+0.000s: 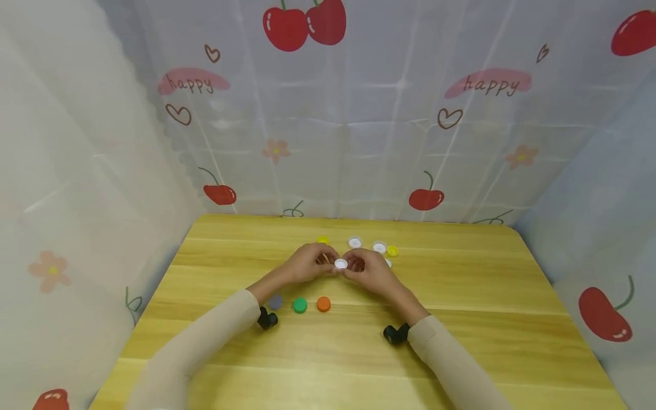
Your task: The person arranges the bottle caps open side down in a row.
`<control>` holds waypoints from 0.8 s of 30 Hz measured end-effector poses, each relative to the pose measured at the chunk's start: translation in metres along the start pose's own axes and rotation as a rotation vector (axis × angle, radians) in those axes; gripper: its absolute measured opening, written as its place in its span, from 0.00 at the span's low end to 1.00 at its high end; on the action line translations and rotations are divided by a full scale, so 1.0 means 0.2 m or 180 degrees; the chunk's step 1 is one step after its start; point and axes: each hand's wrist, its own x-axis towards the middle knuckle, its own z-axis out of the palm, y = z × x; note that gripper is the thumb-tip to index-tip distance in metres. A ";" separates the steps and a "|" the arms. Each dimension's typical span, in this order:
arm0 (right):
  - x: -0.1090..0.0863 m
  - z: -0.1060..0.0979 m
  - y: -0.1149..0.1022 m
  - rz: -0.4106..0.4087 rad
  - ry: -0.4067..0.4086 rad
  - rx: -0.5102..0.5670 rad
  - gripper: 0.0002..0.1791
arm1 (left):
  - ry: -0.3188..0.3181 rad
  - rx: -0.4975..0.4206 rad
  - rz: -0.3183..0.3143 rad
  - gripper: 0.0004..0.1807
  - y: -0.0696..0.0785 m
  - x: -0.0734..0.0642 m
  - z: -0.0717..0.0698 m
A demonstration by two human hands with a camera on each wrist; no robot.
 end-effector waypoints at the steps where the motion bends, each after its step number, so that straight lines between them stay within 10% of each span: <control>1: -0.02 -0.01 -0.01 -0.0057 0.0006 0.0042 0.12 | 0.0020 -0.0116 0.0031 0.12 0.01 -0.02 0.00; 13: -0.25 -0.09 -0.17 -0.0742 0.0349 0.0567 0.15 | 0.0714 -0.0532 0.0638 0.14 0.19 -0.23 0.09; 24: -0.41 -0.07 -0.18 -0.0711 0.0241 0.0675 0.15 | 0.0772 -0.0726 0.0683 0.13 0.27 -0.35 0.21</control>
